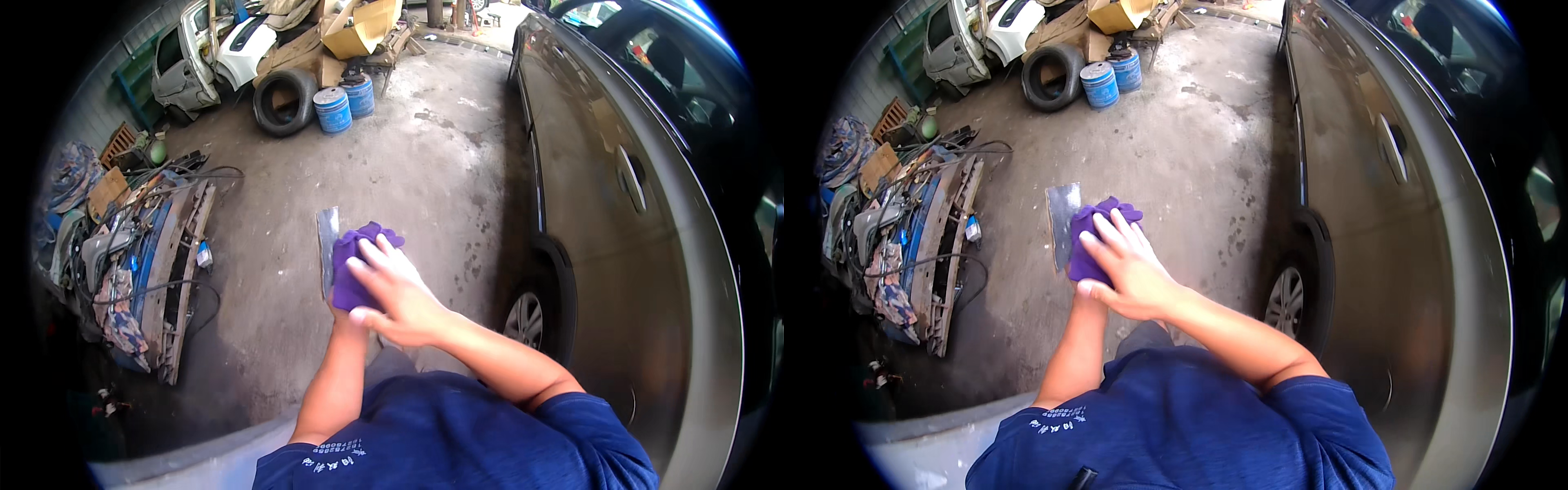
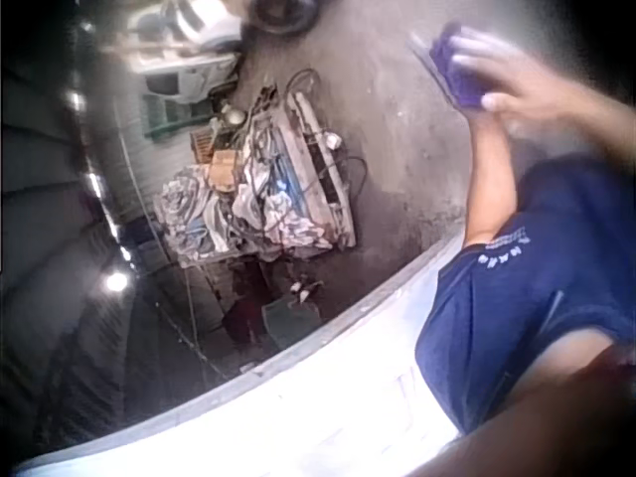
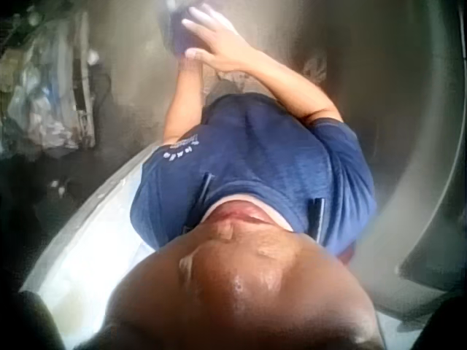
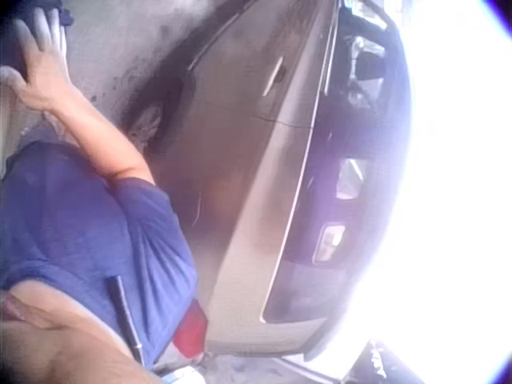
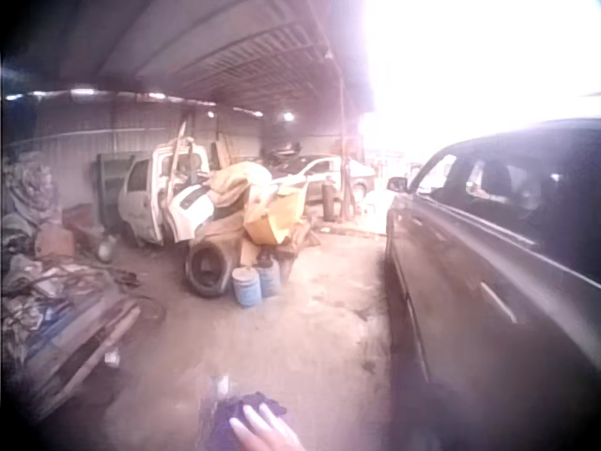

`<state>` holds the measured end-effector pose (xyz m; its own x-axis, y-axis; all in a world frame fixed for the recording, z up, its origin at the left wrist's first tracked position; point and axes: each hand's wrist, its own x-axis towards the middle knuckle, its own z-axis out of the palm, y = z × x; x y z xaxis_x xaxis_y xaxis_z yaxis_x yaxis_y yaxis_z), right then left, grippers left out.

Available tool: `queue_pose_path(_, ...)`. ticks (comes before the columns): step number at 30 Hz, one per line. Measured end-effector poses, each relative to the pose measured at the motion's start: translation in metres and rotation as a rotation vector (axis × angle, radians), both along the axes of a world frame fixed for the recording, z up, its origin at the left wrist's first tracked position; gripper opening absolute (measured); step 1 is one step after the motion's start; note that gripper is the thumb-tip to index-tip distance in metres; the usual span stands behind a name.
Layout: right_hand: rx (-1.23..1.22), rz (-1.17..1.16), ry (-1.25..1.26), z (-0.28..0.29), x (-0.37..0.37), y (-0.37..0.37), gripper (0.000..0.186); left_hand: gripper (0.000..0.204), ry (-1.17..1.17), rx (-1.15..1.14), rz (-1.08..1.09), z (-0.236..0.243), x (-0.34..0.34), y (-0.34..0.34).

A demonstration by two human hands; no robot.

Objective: The person retrieves a sanding block and a purple cloth, then walks to a silver sedan. They use the sanding block to sand the rear quarter panel where white filler is visible, wiping the area with the cloth. The person continues sanding the panel and door area, focusing on smoothing the filler spots.

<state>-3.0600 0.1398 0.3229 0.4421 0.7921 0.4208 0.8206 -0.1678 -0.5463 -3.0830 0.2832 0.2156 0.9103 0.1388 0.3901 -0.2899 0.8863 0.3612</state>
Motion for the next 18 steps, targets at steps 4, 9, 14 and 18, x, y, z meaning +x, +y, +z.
queue_pose_path(4,0.528,0.263,1.731,-0.014,0.117,0.06,0.05,0.052,0.223,0.078,-0.183,0.007,0.114,0.062)
queue_pose_path(9,0.365,-0.18,1.591,-0.034,0.273,0.15,0.05,0.054,0.303,-0.136,-0.353,0.015,0.261,0.123)
queue_pose_path(14,0.257,-0.318,1.057,-0.021,0.393,0.193,0.05,0.052,0.418,-0.035,0.002,0.012,0.399,0.161)
queue_pose_path(18,0.087,-0.512,0.154,-0.024,0.489,0.198,0.031,0.05,0.282,-0.143,-0.084,0.005,0.501,0.181)
